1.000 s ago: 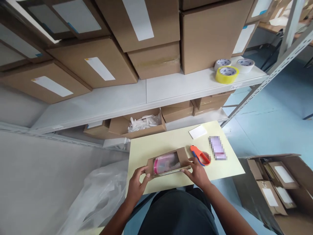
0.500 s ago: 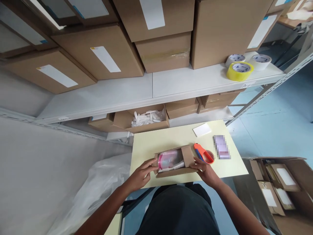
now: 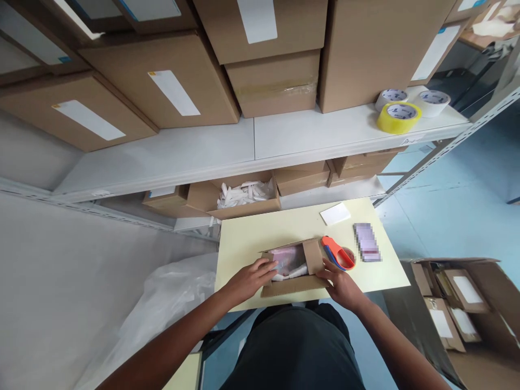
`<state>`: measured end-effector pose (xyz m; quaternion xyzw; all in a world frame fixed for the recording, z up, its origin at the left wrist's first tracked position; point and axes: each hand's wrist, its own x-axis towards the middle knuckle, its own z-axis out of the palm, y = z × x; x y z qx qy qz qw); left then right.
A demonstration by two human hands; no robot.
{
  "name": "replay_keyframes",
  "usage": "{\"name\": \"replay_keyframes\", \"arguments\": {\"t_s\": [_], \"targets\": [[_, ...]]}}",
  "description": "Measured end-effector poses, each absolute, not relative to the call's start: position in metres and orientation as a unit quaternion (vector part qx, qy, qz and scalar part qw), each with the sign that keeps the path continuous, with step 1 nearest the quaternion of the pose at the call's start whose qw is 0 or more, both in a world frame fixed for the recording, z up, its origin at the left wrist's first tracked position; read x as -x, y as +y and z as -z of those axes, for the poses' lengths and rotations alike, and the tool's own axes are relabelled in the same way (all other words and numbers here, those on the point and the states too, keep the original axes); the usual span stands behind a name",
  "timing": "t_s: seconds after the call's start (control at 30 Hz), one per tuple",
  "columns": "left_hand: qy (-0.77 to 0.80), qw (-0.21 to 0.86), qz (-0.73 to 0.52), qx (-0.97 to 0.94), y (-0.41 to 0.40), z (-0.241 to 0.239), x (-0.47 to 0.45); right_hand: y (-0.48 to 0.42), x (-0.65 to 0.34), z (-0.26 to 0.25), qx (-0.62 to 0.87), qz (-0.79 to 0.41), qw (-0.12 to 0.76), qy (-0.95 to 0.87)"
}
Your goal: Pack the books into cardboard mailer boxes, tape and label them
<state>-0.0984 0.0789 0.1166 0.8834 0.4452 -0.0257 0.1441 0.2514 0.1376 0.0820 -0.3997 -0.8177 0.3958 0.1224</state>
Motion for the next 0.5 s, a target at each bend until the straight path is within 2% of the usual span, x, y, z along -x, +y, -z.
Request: {"name": "replay_keyframes", "arguments": {"t_s": [0.23, 0.5], "targets": [[0.478, 0.151, 0.052, -0.864, 0.085, -0.110, 0.095, 0.137, -0.244, -0.078, 0.444, -0.371, 0.091, -0.811], [0.565, 0.184, -0.021, -0.804, 0.083, -0.101, 0.091, 0.143, -0.219, -0.089, 0.536, -0.334, 0.076, -0.771]]}}
